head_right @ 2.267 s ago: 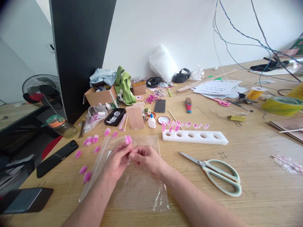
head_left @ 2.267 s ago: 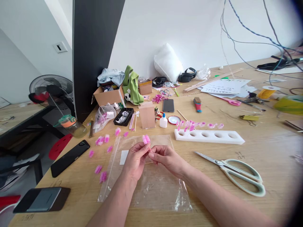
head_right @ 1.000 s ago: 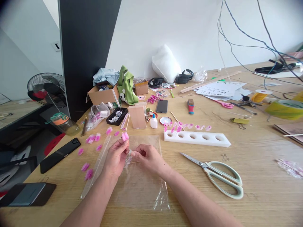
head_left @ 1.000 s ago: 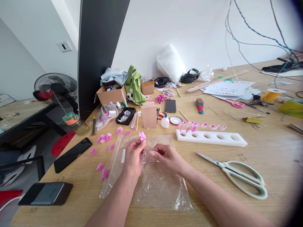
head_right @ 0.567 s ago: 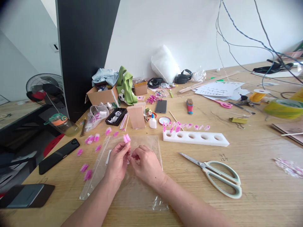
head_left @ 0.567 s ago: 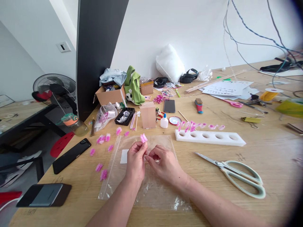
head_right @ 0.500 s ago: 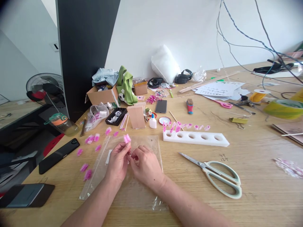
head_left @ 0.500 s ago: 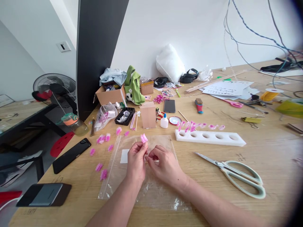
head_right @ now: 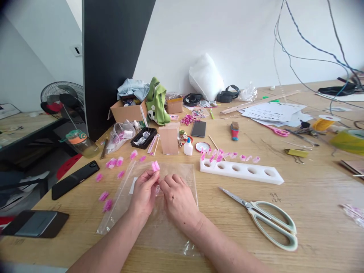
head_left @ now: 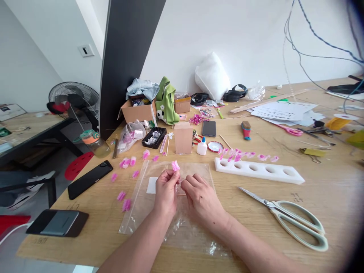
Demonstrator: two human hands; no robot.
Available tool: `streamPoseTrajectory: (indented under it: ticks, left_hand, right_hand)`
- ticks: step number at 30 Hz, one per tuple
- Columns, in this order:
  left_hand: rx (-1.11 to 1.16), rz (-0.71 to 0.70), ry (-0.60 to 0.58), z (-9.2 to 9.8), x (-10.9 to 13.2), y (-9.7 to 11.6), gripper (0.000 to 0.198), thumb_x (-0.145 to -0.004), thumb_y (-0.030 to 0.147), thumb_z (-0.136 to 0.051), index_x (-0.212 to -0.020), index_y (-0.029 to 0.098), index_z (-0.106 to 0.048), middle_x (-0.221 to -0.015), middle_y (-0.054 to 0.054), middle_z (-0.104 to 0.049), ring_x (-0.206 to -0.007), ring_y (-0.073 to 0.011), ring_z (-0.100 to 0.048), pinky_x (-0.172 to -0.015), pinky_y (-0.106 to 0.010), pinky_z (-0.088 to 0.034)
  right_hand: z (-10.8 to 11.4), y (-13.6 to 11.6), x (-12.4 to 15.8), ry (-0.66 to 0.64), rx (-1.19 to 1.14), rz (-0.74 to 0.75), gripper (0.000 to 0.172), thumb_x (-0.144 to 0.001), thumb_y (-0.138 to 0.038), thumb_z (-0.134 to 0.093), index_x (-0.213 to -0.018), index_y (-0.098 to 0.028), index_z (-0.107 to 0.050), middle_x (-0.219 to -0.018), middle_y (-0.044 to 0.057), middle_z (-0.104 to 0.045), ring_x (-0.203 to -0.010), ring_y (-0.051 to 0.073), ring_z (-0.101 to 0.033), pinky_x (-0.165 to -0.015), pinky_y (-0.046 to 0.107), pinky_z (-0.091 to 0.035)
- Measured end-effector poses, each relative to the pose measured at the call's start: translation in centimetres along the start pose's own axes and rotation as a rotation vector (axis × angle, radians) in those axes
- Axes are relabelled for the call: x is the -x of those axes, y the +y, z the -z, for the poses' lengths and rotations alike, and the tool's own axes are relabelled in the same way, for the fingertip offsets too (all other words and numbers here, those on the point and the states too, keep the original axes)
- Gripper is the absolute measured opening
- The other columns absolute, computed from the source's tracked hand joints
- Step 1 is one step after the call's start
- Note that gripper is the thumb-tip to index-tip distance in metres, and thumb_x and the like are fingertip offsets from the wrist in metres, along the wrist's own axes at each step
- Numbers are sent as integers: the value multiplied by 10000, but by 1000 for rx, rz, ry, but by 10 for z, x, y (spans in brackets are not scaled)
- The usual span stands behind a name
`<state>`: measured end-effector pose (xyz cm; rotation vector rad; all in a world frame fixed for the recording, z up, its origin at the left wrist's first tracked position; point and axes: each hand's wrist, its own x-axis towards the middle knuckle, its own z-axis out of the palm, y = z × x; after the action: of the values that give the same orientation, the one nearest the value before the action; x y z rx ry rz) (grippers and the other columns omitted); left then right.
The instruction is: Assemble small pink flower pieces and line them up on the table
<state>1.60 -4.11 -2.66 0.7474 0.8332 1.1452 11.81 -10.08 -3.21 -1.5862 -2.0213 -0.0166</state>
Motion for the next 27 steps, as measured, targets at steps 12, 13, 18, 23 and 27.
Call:
streamPoseTrajectory:
  ticks: [12, 13, 18, 23, 27]
  left_hand:
    - [29, -25, 10, 3, -5, 2, 276, -573, 295, -803, -608, 152, -569, -562, 50, -476, -541, -60, -413, -566, -196, -340]
    - [31, -23, 5, 3, -4, 1, 275, -583, 297, -799, -608, 154, -565, -557, 51, -472, -542, -62, -413, -567, -197, -342]
    - [18, -46, 3, 3, -3, -3, 270, -601, 304, -789, -612, 158, -562, -568, 45, -485, -563, -72, -419, -591, -209, -353]
    - [5, -62, 29, 2, -1, -5, 286, -594, 320, -792, -599, 159, -556, -563, 49, -473, -564, -74, -408, -594, -214, -345]
    - [-4, -42, 27, 0, 1, -5, 298, -593, 336, -790, -600, 160, -549, -556, 52, -469, -558, -76, -405, -574, -215, -338]
  right_hand:
    - [3, 1, 0, 69, -136, -110, 92, -905, -167, -469, -833, -180, -526, -807, 48, -566, -770, 193, -487, -688, 307, -398]
    - [3, 0, 0, 77, -140, -113, 65, -896, -176, -484, -848, -178, -528, -816, 50, -570, -777, 196, -491, -692, 311, -400]
    - [1, -4, 1, 145, -122, -127, 93, -876, -147, -448, -881, -165, -538, -788, 60, -574, -769, 203, -502, -684, 320, -404]
    - [1, -5, 1, 192, -139, -126, 104, -895, -177, -445, -903, -168, -549, -765, 54, -576, -749, 196, -509, -668, 310, -405]
    - [2, -6, 1, 204, -160, -140, 93, -907, -225, -470, -880, -171, -540, -756, 50, -572, -735, 191, -507, -657, 303, -395]
